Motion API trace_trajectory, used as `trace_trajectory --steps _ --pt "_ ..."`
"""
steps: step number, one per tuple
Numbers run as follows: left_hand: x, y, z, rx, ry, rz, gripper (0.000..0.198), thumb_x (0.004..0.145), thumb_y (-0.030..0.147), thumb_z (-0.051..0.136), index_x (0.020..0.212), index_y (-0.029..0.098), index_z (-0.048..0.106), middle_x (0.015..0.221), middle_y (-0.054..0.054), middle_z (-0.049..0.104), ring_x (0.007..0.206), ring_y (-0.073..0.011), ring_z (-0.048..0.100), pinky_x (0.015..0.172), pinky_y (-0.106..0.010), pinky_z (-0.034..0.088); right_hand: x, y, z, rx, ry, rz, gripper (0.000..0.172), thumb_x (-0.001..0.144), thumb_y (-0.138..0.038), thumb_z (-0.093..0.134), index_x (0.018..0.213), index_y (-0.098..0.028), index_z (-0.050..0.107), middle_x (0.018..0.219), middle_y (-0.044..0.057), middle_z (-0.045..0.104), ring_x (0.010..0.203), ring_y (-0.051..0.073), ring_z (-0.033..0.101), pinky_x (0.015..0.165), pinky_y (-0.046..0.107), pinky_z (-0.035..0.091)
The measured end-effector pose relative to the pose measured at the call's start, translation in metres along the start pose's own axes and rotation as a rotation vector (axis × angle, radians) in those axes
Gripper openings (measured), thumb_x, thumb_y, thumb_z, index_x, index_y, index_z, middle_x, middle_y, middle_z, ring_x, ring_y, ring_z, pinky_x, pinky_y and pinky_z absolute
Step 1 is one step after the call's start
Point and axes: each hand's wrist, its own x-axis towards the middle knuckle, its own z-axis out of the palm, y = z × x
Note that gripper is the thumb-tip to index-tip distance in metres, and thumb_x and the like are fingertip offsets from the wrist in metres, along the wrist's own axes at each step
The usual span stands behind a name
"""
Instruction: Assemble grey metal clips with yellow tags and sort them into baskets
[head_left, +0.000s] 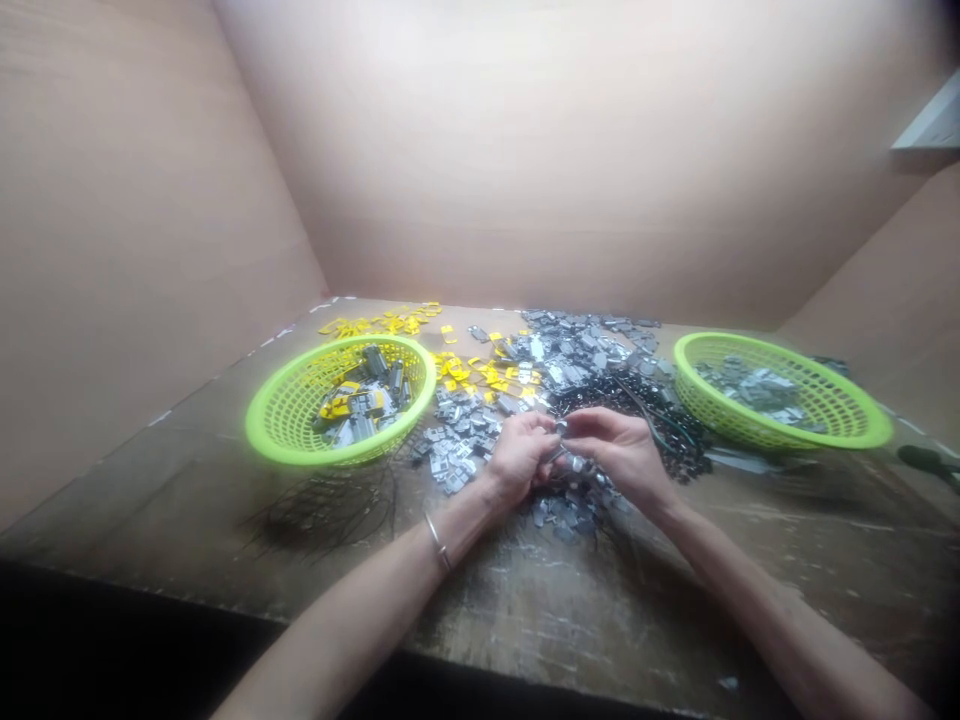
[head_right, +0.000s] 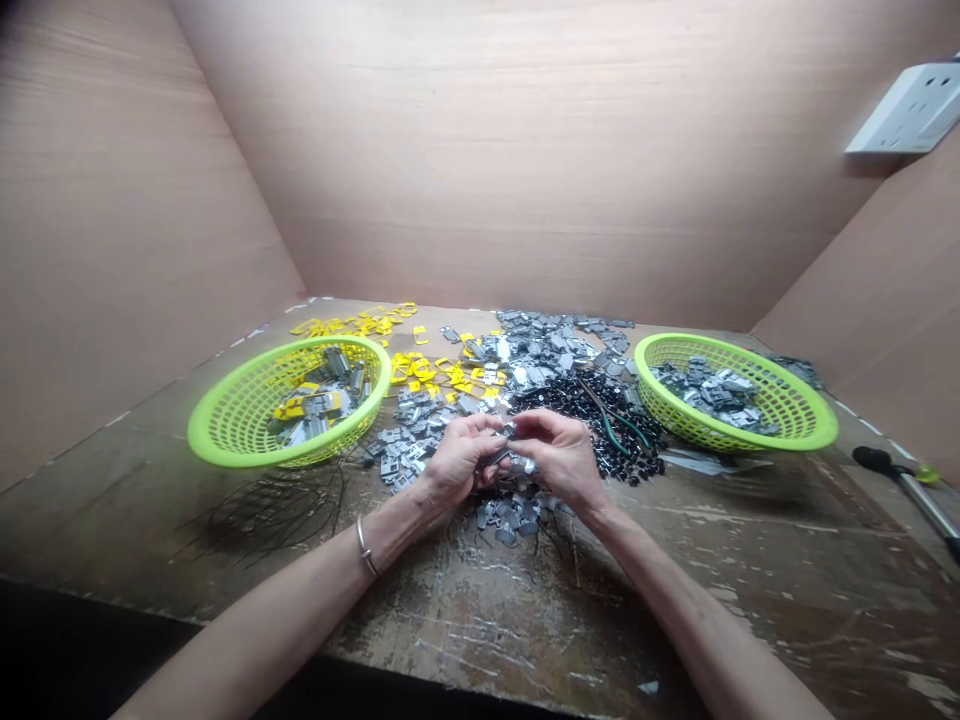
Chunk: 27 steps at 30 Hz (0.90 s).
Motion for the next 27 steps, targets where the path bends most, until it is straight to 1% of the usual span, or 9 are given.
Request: trace_trajectory --steps 2,6,9,11,15,18,22,25,27 --pt "0.001 0.0 0.0 0.006 0.036 -0.02 0.02 0.059 0.019 0.051 0.077 0.013 0.043 0.041 0.005 0.044 0.028 -0.0033 0.034 0.029 -0.014 0.019 -0.003 0.002 0.002 -0.167 0.003 -0.238 0.011 0.067 -0.017 0.054 0.076 -0.016 0.06 0.073 0.004 0.061 0.067 0.014 0.055 0.062 0.027 0.045" --pt "0.003 -0.005 0.001 0.02 0.091 -0.027 0.015 0.058 0.014 0.049 0.072 0.014 0.044 0.039 0.005 0.041 0.027 -0.0036 0.033 0.028 -0.014 0.019 -0.007 0.009 0.005 -0.451 -0.063 -0.692 0.019 0.071 -0.008 0.045 0.08 -0.016 0.06 0.083 0.006 0.061 0.077 0.015 0.053 0.068 0.029 0.044" --pt "0.003 -0.01 0.001 0.017 0.083 -0.007 0.012 0.058 0.012 0.046 0.07 0.014 0.046 0.037 0.006 0.039 0.027 -0.0042 0.032 0.028 -0.015 0.019 -0.007 0.012 0.007 -0.583 -0.129 -0.844 0.019 0.071 -0.008 0.045 0.081 -0.015 0.059 0.085 0.008 0.06 0.082 0.017 0.052 0.071 0.031 0.043" --pt "0.002 -0.01 0.001 0.004 0.049 0.005 0.012 0.06 0.015 0.046 0.072 0.014 0.048 0.039 0.005 0.04 0.028 -0.0047 0.034 0.028 -0.015 0.021 -0.006 0.01 0.007 -0.596 -0.103 -0.817 0.02 0.072 -0.007 0.043 0.081 -0.015 0.058 0.083 0.008 0.06 0.08 0.016 0.052 0.069 0.029 0.043" --pt "-0.002 0.001 0.0 0.01 -0.07 -0.009 0.02 0.066 0.026 0.045 0.083 0.015 0.049 0.052 0.001 0.05 0.035 -0.0069 0.042 0.03 -0.017 0.027 -0.002 0.002 0.0 -0.491 0.028 -0.596 0.018 0.073 -0.009 0.043 0.08 -0.017 0.058 0.077 0.005 0.059 0.071 0.012 0.053 0.063 0.024 0.044" --pt "-0.004 0.007 -0.002 0.106 -0.122 -0.006 0.02 0.063 0.024 0.05 0.079 0.012 0.052 0.056 -0.001 0.052 0.038 -0.0057 0.043 0.032 -0.016 0.029 0.0 -0.002 -0.006 -0.439 -0.001 -0.546 0.015 0.073 -0.013 0.045 0.077 -0.018 0.059 0.075 0.004 0.059 0.069 0.012 0.054 0.062 0.023 0.044" --pt "0.0 0.006 -0.006 0.256 -0.055 0.037 0.011 0.055 0.017 0.057 0.062 0.009 0.053 0.048 0.002 0.047 0.036 -0.0021 0.038 0.032 -0.014 0.027 0.001 -0.005 -0.007 -0.383 -0.039 -0.539 0.016 0.073 -0.015 0.045 0.077 -0.018 0.06 0.077 0.004 0.06 0.071 0.012 0.054 0.065 0.024 0.044" --pt "0.004 0.003 -0.009 0.131 0.065 0.029 0.016 0.057 0.02 0.058 0.065 0.01 0.05 0.043 0.004 0.042 0.032 -0.0032 0.036 0.03 -0.015 0.029 0.001 -0.012 -0.004 -0.34 0.077 -0.306 0.022 0.071 -0.025 0.049 0.09 -0.017 0.057 0.08 0.005 0.06 0.07 0.014 0.055 0.064 0.027 0.044" --pt "0.006 0.002 -0.01 -0.023 0.158 0.074 0.018 0.058 0.022 0.058 0.068 0.01 0.048 0.045 0.004 0.042 0.033 -0.0043 0.038 0.033 -0.019 0.036 0.001 -0.016 -0.001 -0.254 0.055 -0.097 0.032 0.068 -0.031 0.052 0.096 -0.016 0.054 0.08 0.006 0.061 0.066 0.015 0.056 0.06 0.027 0.045"
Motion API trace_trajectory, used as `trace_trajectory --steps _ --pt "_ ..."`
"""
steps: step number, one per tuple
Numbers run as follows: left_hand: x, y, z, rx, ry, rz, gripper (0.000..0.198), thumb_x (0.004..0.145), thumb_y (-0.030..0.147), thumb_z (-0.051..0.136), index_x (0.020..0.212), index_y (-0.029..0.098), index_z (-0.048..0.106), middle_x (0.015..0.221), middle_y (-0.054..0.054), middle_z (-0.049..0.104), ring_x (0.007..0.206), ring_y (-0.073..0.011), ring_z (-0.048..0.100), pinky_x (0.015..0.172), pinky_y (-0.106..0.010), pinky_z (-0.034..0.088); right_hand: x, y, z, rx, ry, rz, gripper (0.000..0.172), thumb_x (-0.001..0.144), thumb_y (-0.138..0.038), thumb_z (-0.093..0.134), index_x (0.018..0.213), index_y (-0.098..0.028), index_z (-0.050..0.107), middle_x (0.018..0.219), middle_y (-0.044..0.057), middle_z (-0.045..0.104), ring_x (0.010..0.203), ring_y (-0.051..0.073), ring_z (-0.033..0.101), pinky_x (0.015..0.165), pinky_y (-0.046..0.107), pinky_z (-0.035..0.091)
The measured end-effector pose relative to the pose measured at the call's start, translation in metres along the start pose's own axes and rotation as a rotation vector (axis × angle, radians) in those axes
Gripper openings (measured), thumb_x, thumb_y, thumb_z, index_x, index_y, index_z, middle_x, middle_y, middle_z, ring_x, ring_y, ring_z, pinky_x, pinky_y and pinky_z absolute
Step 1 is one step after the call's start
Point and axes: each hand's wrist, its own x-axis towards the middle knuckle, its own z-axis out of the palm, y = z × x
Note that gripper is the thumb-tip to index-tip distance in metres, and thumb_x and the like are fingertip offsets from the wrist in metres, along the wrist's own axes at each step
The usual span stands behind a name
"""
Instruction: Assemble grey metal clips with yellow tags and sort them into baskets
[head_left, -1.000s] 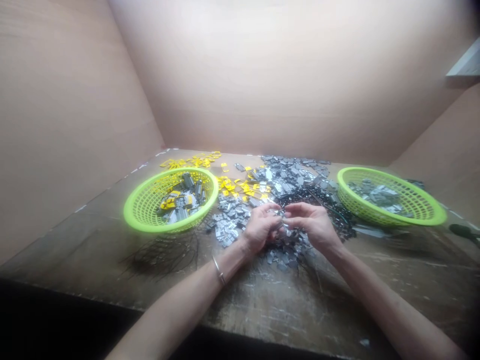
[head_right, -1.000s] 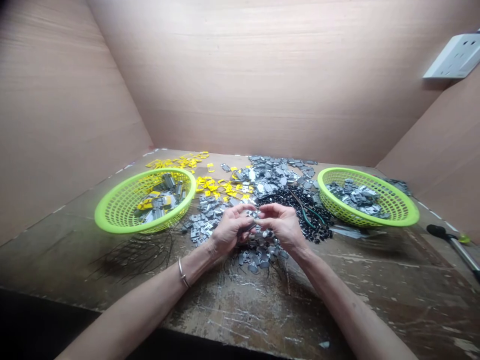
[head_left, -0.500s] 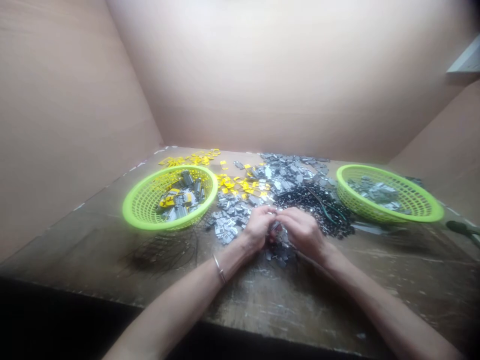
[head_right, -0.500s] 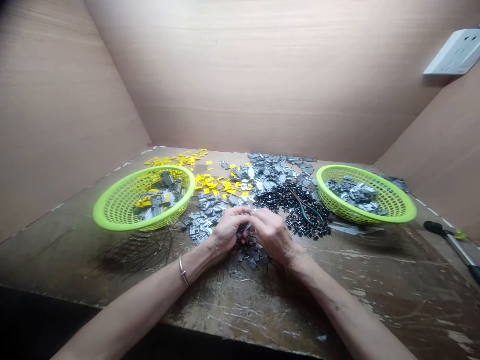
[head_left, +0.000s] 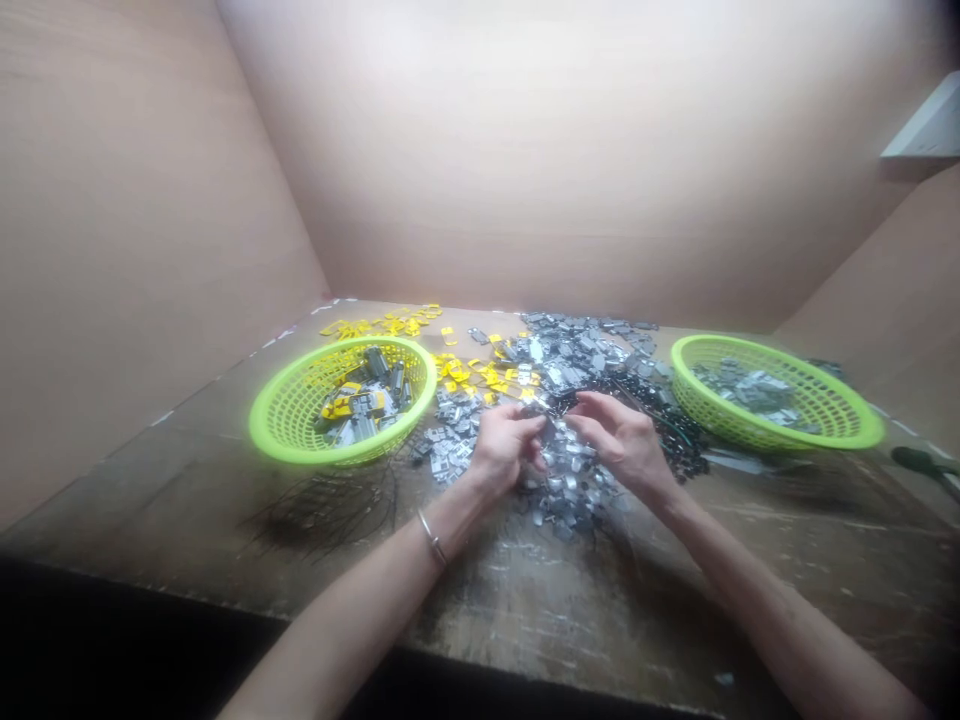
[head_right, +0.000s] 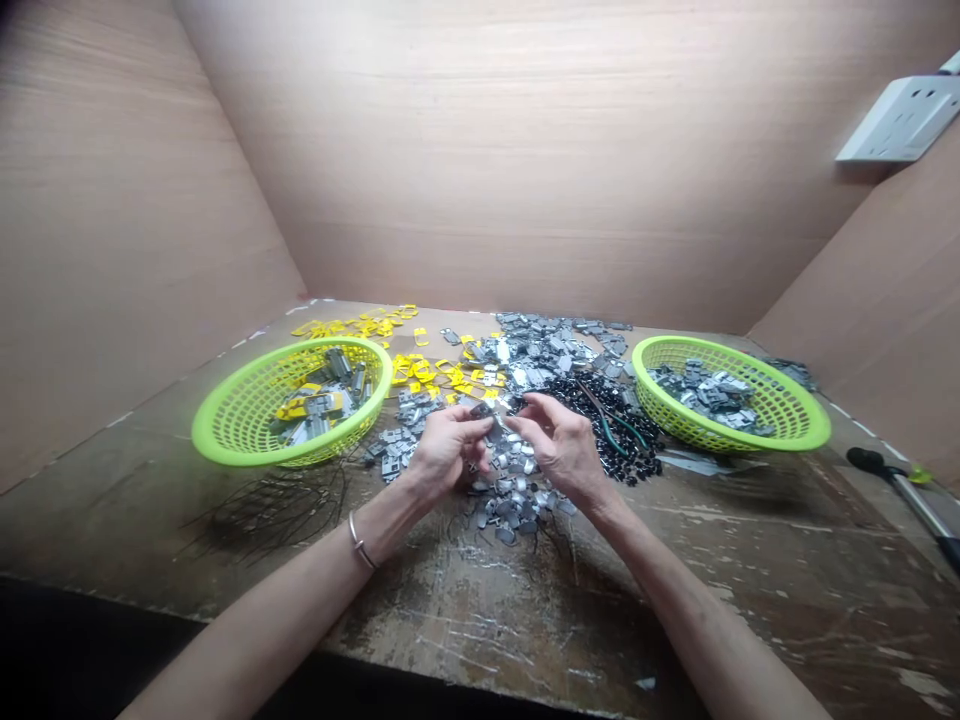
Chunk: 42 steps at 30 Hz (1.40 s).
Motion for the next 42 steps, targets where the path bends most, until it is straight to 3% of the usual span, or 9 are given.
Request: trace_trajectory --steps 5,11,16,20,22,25,29,34,42 --pt "0.001 0.002 -0.001 -0.119 0.013 0.024 0.018 0.058 0.02 0.058 0.068 0.01 0.047 0.054 0.002 0.047 0.043 -0.0066 0.045 0.046 -0.029 0.046 -0.003 0.0 0.007 0.196 -0.187 0.214 0.024 0.068 -0.029 0.05 0.084 -0.014 0.06 0.065 0.003 0.061 0.052 0.014 0.054 0.049 0.026 0.044" --pt "-0.001 0.01 -0.006 0.379 -0.083 0.178 0.014 0.055 0.019 0.059 0.065 0.01 0.057 0.057 -0.001 0.052 0.05 -0.0075 0.048 0.041 -0.016 0.036 -0.001 0.009 0.003 0.018 -0.116 -0.059 0.02 0.069 -0.025 0.05 0.08 -0.018 0.064 0.071 0.004 0.061 0.061 0.014 0.052 0.054 0.025 0.041" --pt "-0.006 0.007 -0.001 0.325 -0.26 -0.036 0.016 0.061 0.026 0.053 0.065 0.011 0.052 0.05 0.001 0.047 0.036 -0.0051 0.041 0.033 -0.016 0.031 0.001 0.004 0.001 0.294 -0.086 0.236 0.021 0.065 -0.028 0.055 0.078 -0.013 0.061 0.062 0.002 0.059 0.05 0.01 0.049 0.047 0.023 0.039" --pt "-0.009 0.002 0.002 0.232 -0.35 -0.129 0.018 0.063 0.029 0.051 0.07 0.013 0.05 0.054 -0.002 0.052 0.037 -0.0084 0.045 0.033 -0.019 0.032 0.002 0.006 0.003 0.508 -0.068 0.341 0.02 0.06 -0.031 0.06 0.066 -0.012 0.058 0.05 -0.001 0.054 0.043 0.008 0.045 0.043 0.021 0.036" --pt "-0.011 0.003 0.003 0.268 -0.308 -0.076 0.015 0.062 0.027 0.051 0.068 0.013 0.051 0.052 -0.001 0.051 0.036 -0.0073 0.043 0.034 -0.019 0.032 0.003 0.01 0.004 0.634 -0.095 0.386 0.019 0.057 -0.029 0.063 0.064 -0.012 0.057 0.048 -0.002 0.052 0.043 0.007 0.045 0.041 0.02 0.035" --pt "-0.014 0.007 0.005 0.405 -0.209 0.188 0.01 0.062 0.022 0.051 0.063 0.013 0.055 0.055 -0.001 0.052 0.043 -0.006 0.043 0.043 -0.018 0.034 0.005 0.018 0.004 0.842 -0.193 0.522 0.017 0.055 -0.023 0.065 0.063 -0.012 0.056 0.049 -0.002 0.051 0.043 0.006 0.047 0.038 0.017 0.033" --pt "-0.02 0.014 0.007 0.558 -0.24 0.402 0.011 0.064 0.021 0.05 0.062 0.015 0.059 0.06 -0.001 0.055 0.056 -0.0088 0.047 0.057 -0.02 0.036 0.006 0.029 0.006 1.044 -0.413 0.725 0.014 0.054 -0.015 0.065 0.061 -0.012 0.053 0.049 -0.003 0.048 0.039 0.004 0.043 0.033 0.014 0.029" --pt "-0.019 0.01 0.006 0.521 -0.214 0.386 0.014 0.065 0.019 0.05 0.073 0.015 0.059 0.061 -0.001 0.054 0.057 -0.0093 0.047 0.057 -0.02 0.036 0.006 0.033 0.005 1.138 -0.526 0.756 0.012 0.058 -0.012 0.062 0.065 -0.011 0.052 0.054 -0.003 0.048 0.041 0.003 0.044 0.031 0.011 0.029" --pt "-0.018 0.006 0.012 0.366 -0.122 0.297 0.027 0.063 0.017 0.05 0.089 0.016 0.059 0.07 -0.001 0.056 0.055 -0.0077 0.045 0.05 -0.018 0.035 0.005 0.026 0.01 1.117 -0.496 0.805 0.01 0.064 -0.016 0.058 0.069 -0.013 0.049 0.046 -0.005 0.044 0.035 0.001 0.039 0.027 0.008 0.025"
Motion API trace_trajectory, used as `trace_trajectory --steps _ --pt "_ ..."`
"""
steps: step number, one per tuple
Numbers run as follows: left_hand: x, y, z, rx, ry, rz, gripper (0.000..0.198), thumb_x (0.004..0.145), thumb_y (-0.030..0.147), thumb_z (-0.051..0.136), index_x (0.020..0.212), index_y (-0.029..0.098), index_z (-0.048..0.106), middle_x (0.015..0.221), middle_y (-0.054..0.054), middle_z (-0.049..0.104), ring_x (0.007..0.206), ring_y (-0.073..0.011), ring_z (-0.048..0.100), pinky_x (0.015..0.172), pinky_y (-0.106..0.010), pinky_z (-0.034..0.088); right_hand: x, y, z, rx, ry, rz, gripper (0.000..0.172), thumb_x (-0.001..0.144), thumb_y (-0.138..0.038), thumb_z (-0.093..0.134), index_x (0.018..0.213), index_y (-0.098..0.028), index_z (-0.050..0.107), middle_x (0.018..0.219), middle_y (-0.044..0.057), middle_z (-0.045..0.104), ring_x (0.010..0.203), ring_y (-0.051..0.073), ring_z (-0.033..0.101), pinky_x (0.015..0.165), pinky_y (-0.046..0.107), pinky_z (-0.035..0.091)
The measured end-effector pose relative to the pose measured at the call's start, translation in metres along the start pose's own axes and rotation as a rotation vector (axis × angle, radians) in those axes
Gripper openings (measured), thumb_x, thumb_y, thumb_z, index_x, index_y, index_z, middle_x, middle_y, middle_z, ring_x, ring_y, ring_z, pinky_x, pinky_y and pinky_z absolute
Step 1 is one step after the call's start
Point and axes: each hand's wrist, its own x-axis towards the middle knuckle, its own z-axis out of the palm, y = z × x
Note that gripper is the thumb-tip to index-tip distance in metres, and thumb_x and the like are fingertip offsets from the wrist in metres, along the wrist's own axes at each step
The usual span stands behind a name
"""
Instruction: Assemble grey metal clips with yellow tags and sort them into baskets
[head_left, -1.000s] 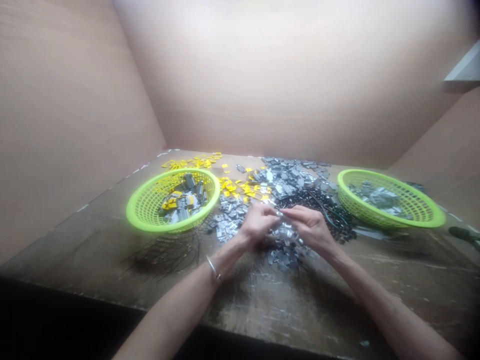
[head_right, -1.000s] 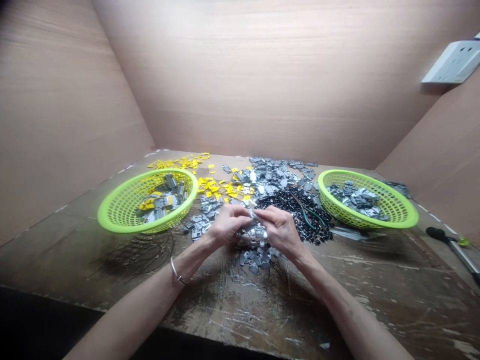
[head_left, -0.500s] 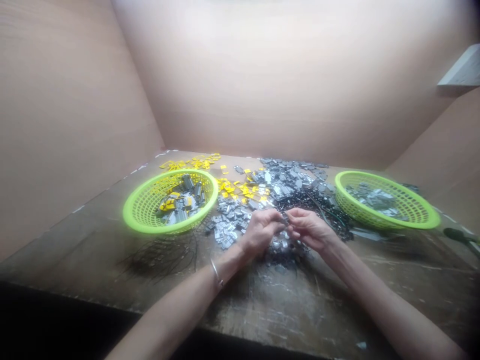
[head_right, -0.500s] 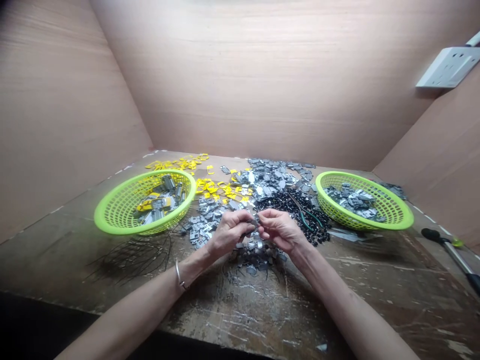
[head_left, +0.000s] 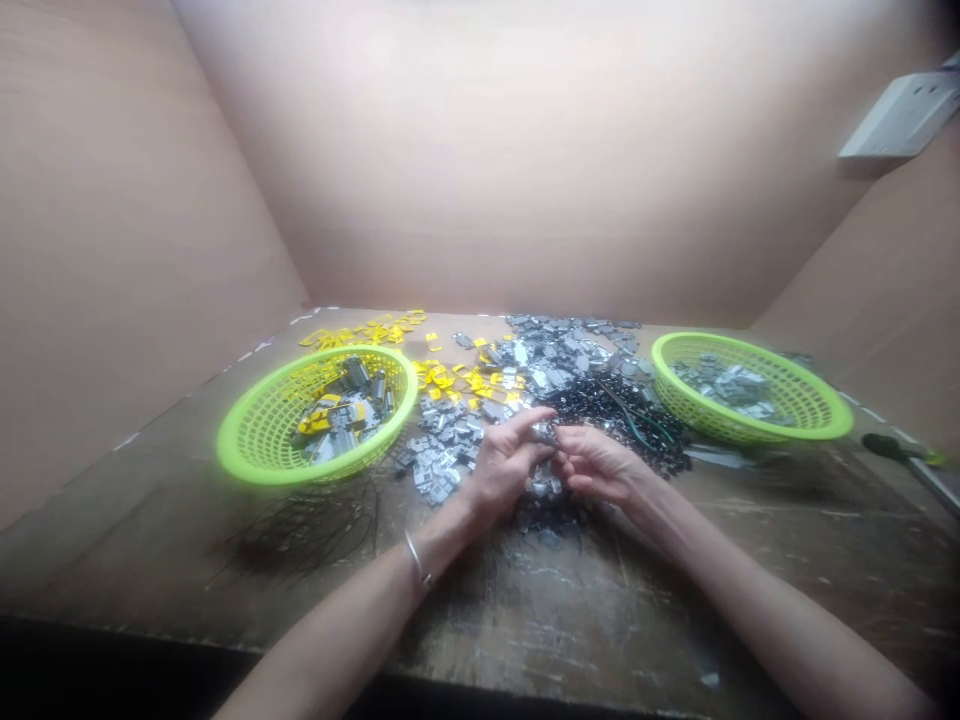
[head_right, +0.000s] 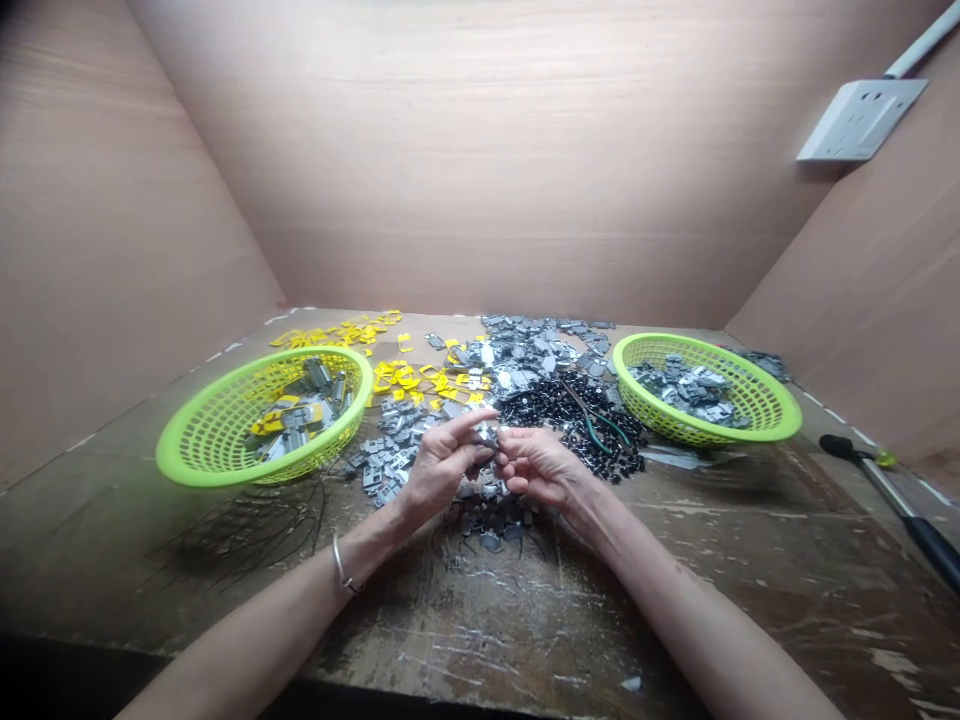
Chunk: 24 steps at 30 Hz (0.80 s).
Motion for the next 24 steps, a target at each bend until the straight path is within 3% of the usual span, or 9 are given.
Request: trace_trajectory --steps 3,6,8,10,12,17,20,24 --pt "0.0 0.0 0.001 -0.014 0.041 0.002 0.026 0.063 0.019 0.05 0.087 0.016 0.059 0.07 -0.001 0.057 0.053 -0.0068 0.045 0.048 -0.017 0.035 0.004 0.005 0.003 -0.039 0.05 0.024 0.01 0.065 -0.021 0.055 0.065 -0.015 0.047 0.042 -0.006 0.042 0.033 0.002 0.037 0.026 0.009 0.024" --pt "0.003 -0.004 -0.002 -0.045 0.095 -0.02 0.021 0.062 0.021 0.05 0.08 0.015 0.059 0.065 0.0 0.056 0.047 -0.0052 0.043 0.043 -0.017 0.033 0.002 -0.002 0.001 -0.22 0.138 -0.079 0.017 0.067 -0.031 0.052 0.064 -0.014 0.049 0.046 -0.004 0.045 0.035 0.004 0.038 0.027 0.012 0.025" --pt "0.007 -0.009 -0.005 -0.074 0.13 -0.062 0.019 0.061 0.022 0.051 0.078 0.014 0.057 0.055 0.002 0.054 0.04 -0.0044 0.041 0.038 -0.016 0.03 -0.004 -0.014 -0.004 -0.471 0.258 -0.247 0.022 0.067 -0.036 0.051 0.068 -0.014 0.053 0.057 0.001 0.052 0.042 0.007 0.045 0.033 0.017 0.032" --pt "0.01 -0.013 -0.008 -0.102 0.16 -0.106 0.016 0.06 0.022 0.053 0.073 0.013 0.055 0.047 0.003 0.05 0.034 -0.0039 0.038 0.033 -0.016 0.027 -0.01 -0.026 -0.015 -0.807 0.482 -0.446 0.021 0.067 -0.034 0.052 0.076 -0.015 0.057 0.065 0.003 0.056 0.051 0.01 0.048 0.042 0.021 0.037" --pt "0.013 -0.017 -0.01 -0.122 0.186 -0.143 0.013 0.059 0.021 0.053 0.068 0.013 0.052 0.043 0.004 0.048 0.03 -0.0039 0.035 0.03 -0.016 0.024 -0.012 -0.034 -0.027 -1.156 0.612 -0.55 0.017 0.066 -0.03 0.052 0.072 -0.016 0.06 0.067 0.003 0.057 0.062 0.012 0.05 0.056 0.025 0.039" --pt "0.015 -0.018 -0.011 -0.14 0.24 -0.191 0.011 0.057 0.02 0.054 0.063 0.013 0.048 0.04 0.004 0.046 0.027 -0.0046 0.035 0.027 -0.016 0.023 -0.006 -0.026 -0.041 -1.666 0.506 -0.513 0.016 0.067 -0.034 0.051 0.07 -0.023 0.063 0.074 0.001 0.056 0.068 0.014 0.05 0.058 0.025 0.035" --pt "0.015 -0.017 -0.01 -0.174 0.253 -0.229 0.012 0.056 0.019 0.054 0.064 0.014 0.047 0.039 0.005 0.045 0.027 -0.0051 0.036 0.027 -0.016 0.023 -0.001 -0.017 -0.037 -1.822 0.505 -0.481 0.017 0.068 -0.036 0.051 0.071 -0.024 0.063 0.072 0.001 0.055 0.069 0.014 0.049 0.055 0.024 0.032" --pt "0.013 -0.017 -0.007 -0.208 0.223 -0.313 0.014 0.056 0.019 0.053 0.067 0.015 0.045 0.04 0.005 0.044 0.027 -0.0053 0.036 0.026 -0.015 0.023 0.002 -0.012 -0.034 -1.932 0.572 -0.568 0.021 0.073 -0.032 0.045 0.068 -0.022 0.064 0.072 0.003 0.054 0.068 0.013 0.046 0.055 0.023 0.03"
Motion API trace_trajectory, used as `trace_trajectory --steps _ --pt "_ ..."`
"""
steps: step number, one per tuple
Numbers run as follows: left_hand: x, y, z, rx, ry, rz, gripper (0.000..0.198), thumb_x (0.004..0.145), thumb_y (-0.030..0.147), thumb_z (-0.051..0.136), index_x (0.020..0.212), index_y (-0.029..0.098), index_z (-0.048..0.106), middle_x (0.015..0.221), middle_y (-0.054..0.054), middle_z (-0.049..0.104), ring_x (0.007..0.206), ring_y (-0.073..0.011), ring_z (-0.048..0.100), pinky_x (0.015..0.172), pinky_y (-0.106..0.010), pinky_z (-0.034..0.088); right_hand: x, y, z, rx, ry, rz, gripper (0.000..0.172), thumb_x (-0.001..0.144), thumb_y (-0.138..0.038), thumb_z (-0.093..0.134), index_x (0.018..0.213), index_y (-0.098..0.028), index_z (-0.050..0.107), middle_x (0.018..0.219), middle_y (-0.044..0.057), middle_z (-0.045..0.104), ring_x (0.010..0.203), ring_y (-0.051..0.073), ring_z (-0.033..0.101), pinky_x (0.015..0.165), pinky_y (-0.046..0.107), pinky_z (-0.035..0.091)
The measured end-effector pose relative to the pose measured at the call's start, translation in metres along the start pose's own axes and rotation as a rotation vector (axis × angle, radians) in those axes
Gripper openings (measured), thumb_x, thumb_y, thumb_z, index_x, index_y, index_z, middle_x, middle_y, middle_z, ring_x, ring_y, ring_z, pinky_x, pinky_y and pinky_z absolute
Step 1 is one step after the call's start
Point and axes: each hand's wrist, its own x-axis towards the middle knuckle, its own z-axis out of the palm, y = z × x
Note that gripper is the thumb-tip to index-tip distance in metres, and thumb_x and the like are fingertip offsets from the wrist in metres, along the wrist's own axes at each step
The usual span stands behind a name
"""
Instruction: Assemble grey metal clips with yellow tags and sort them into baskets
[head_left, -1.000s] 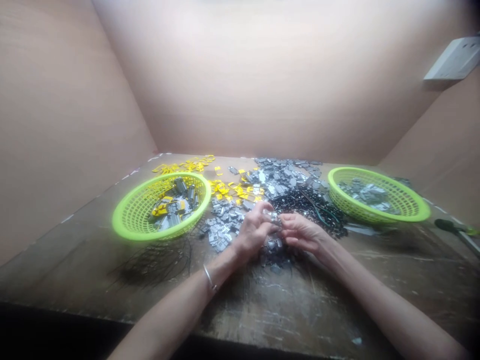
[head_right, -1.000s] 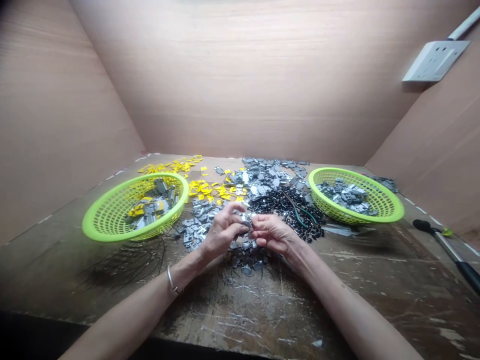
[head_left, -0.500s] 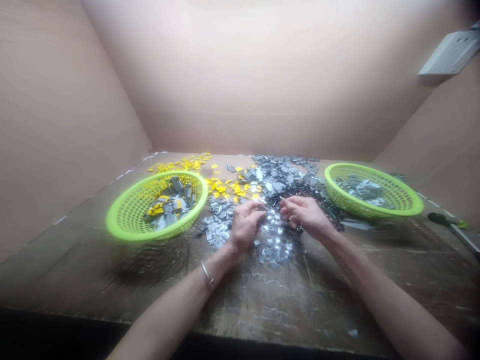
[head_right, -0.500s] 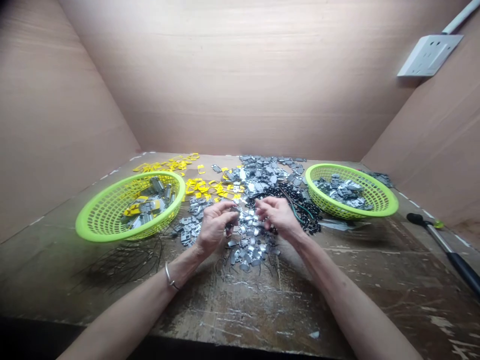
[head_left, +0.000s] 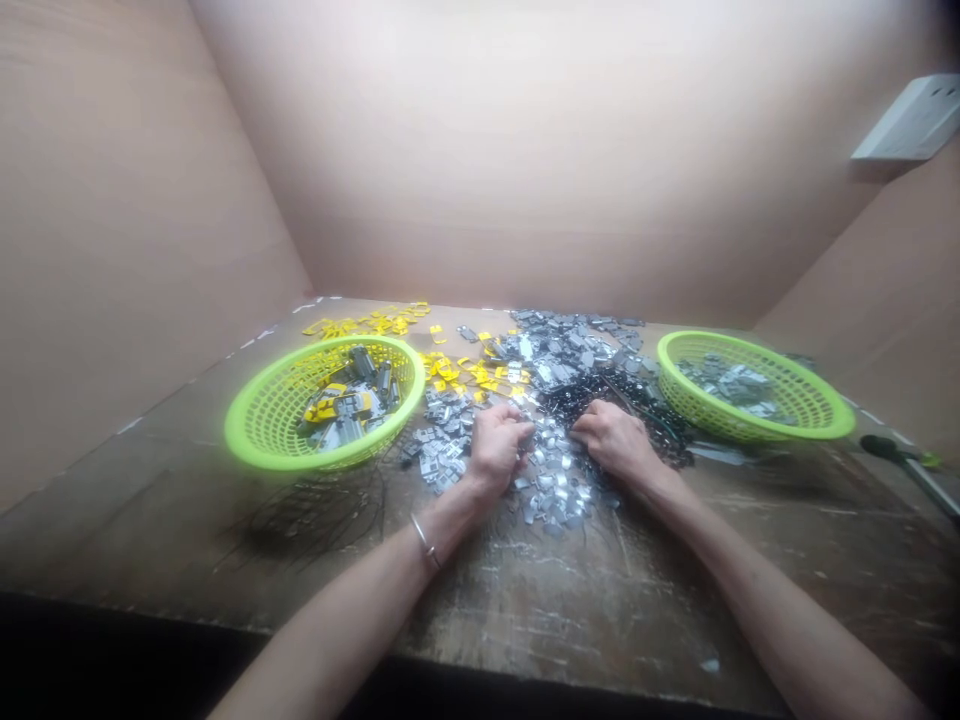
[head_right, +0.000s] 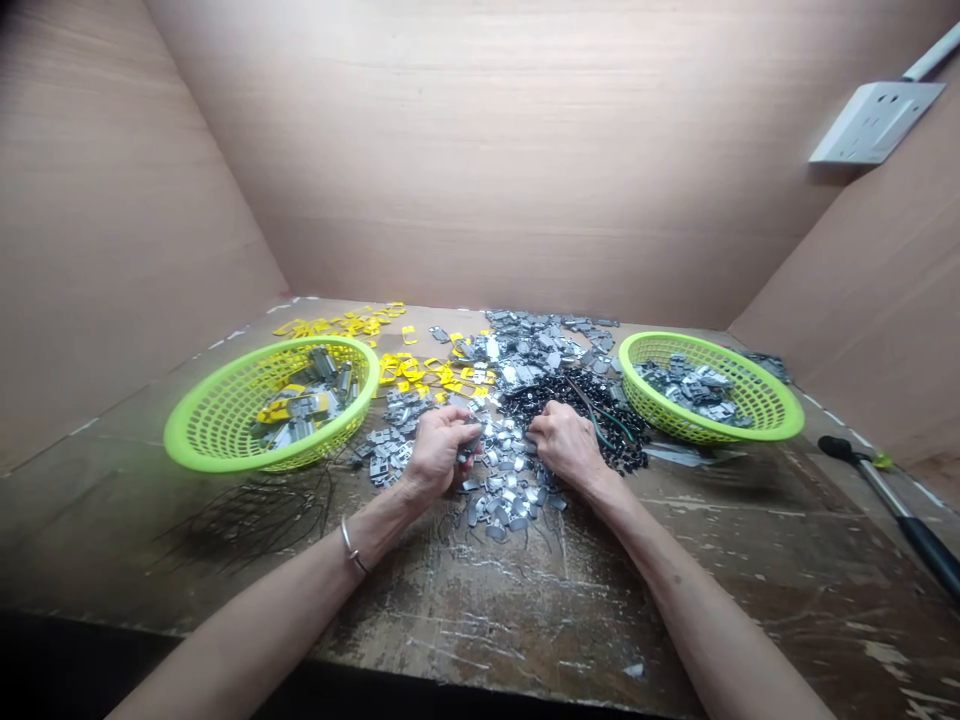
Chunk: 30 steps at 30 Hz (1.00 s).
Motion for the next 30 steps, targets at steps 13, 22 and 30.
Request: trace_trajectory --steps 13,22,30 --pt "-0.002 -0.002 0.002 0.045 -0.161 -0.141 0.024 0.056 0.01 0.047 0.079 0.015 0.041 0.047 0.001 0.048 0.031 -0.0081 0.043 0.027 -0.014 0.023 0.001 0.004 -0.017 0.392 0.177 -0.01 0.014 0.07 -0.028 0.05 0.071 -0.018 0.06 0.078 0.003 0.059 0.071 0.015 0.051 0.064 0.028 0.039" --pt "-0.006 0.002 0.003 0.049 -0.28 -0.192 0.029 0.059 0.017 0.051 0.087 0.014 0.045 0.047 0.001 0.048 0.034 -0.0065 0.043 0.029 -0.013 0.022 -0.008 -0.025 -0.016 0.531 0.237 -0.243 0.019 0.07 -0.021 0.051 0.087 -0.018 0.059 0.073 0.002 0.063 0.06 0.013 0.057 0.057 0.023 0.044" --pt "-0.009 0.003 0.005 -0.02 -0.191 -0.172 0.044 0.053 0.035 0.062 0.089 0.012 0.05 0.048 0.001 0.049 0.031 -0.006 0.04 0.027 -0.015 0.019 -0.01 -0.029 -0.008 0.367 0.303 -0.496 0.041 0.073 -0.014 0.045 0.114 -0.015 0.039 0.08 0.004 0.064 0.072 0.013 0.058 0.067 0.024 0.044"
